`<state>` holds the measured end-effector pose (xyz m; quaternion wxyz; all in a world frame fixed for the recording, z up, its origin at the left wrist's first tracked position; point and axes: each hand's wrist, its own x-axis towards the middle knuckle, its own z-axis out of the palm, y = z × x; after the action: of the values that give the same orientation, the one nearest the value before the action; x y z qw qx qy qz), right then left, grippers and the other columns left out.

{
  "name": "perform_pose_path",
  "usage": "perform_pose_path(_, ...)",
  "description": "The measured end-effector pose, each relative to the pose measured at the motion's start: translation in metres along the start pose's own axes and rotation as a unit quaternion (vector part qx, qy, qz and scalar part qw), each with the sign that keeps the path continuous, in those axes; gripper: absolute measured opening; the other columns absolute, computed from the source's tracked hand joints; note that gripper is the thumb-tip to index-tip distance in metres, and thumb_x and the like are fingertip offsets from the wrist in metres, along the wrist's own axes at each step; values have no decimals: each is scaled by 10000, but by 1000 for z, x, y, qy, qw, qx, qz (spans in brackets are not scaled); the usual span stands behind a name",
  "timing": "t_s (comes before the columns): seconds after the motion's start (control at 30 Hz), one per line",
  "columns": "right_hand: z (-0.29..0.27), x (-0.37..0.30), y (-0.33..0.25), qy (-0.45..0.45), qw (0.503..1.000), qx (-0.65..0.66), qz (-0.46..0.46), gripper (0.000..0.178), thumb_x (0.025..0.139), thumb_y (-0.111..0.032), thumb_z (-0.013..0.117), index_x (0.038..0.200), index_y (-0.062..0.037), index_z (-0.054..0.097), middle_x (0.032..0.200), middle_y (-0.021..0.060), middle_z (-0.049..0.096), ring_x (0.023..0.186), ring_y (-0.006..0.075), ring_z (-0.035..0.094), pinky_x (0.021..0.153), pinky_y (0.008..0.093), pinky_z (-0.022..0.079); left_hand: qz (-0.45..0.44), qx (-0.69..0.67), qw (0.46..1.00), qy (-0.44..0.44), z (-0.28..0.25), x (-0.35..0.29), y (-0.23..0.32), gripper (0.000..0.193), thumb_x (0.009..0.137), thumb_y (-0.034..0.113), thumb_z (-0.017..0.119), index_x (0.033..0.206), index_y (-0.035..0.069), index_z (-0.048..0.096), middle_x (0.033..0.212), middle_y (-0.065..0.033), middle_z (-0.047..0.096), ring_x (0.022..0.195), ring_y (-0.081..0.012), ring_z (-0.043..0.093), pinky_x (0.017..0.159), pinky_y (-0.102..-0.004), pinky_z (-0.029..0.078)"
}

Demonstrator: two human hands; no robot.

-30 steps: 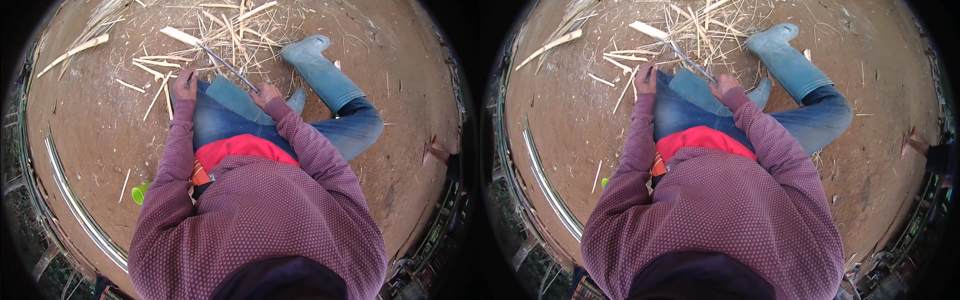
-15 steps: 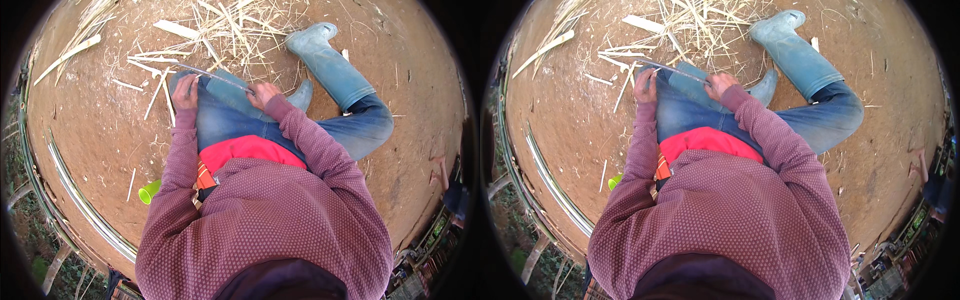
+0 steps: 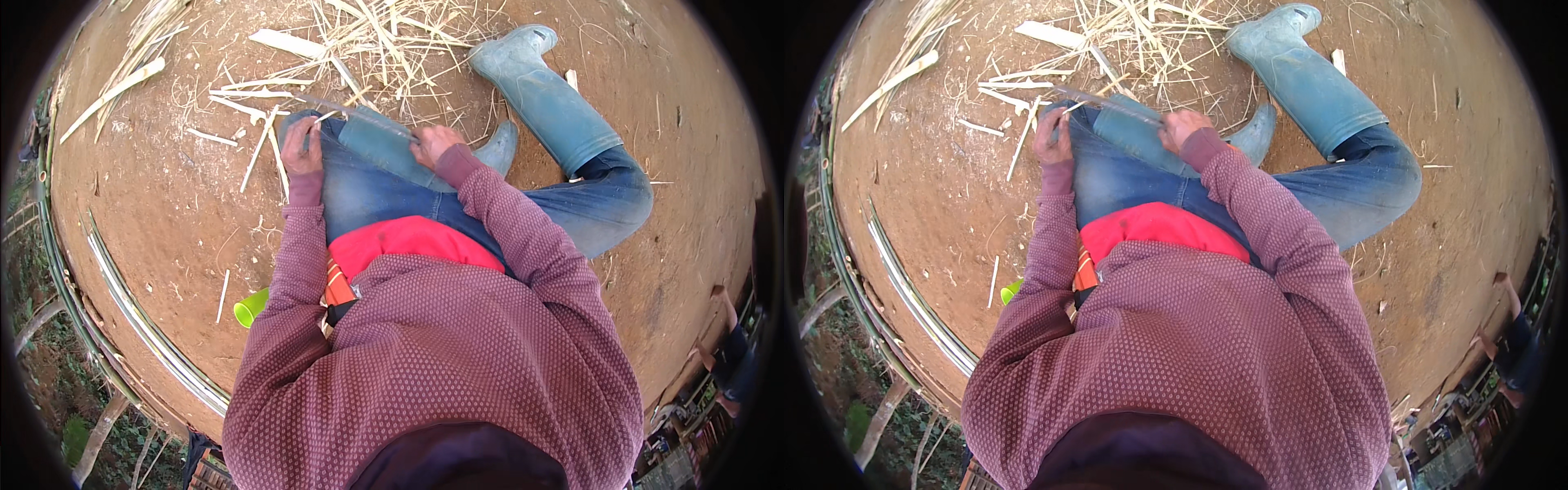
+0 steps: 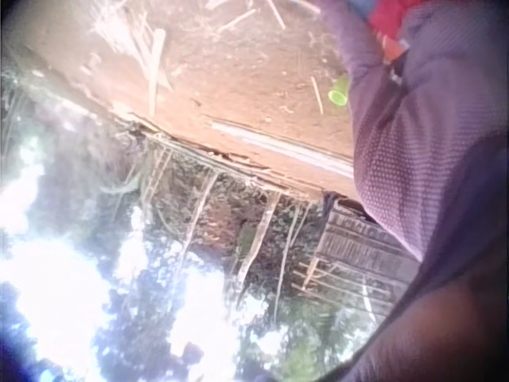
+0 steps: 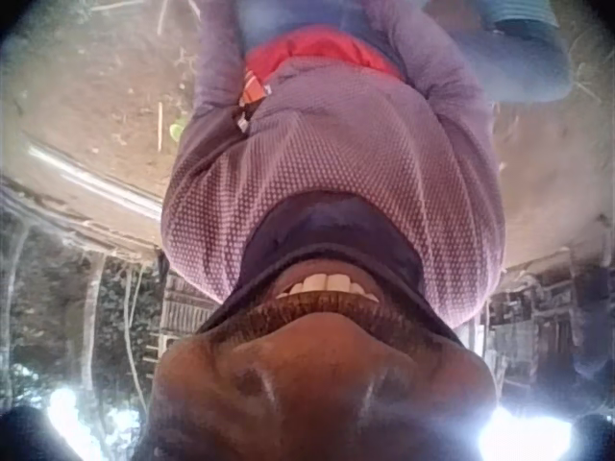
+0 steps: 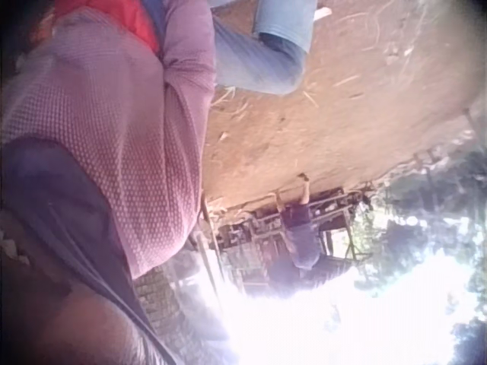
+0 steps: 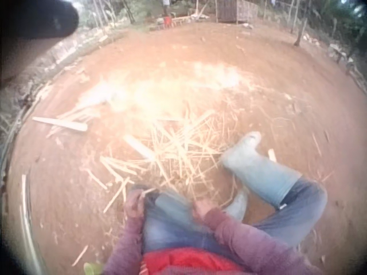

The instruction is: The person sits on the ground and uses a machete to split long bamboo poles into thin strips. They repeatedly pick up bamboo pieces, position them on their leg, and strike them with the machete to create smaller slats, which accumulate on the ground.

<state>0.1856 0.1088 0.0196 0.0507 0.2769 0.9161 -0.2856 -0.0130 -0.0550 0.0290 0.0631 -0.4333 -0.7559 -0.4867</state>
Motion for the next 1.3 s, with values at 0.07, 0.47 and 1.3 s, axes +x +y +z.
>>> perform_pose_path(0.07,0,4,2,-18,999,-21,20,268,795,-279,537,893,-50,635,765,179,636,763,347,626,738,440,492,-13,9,1000,-15,0,-2,1,128,807,-6,599,933,-9,618,903,-142,625,823,-251,607,736,-312,481)
perform_pose_path(0.47,-20,5,-2,-80,992,-75,58,254,817,-214,497,933,-45,647,870,168,655,869,318,635,779,403,500,-45,-10,999,14,6,1,-3,119,817,5,589,933,-6,614,878,-117,623,797,-218,596,739,-296,477)
perform_pose_path(1.3,1,15,25,-95,975,-4,200,306,806,-206,541,1049,-47,638,1043,186,625,988,309,610,834,406,491,-146,-77,985,53,12,-5,-16,130,859,43,573,973,-16,592,853,-88,628,757,-135,610,710,-260,500)
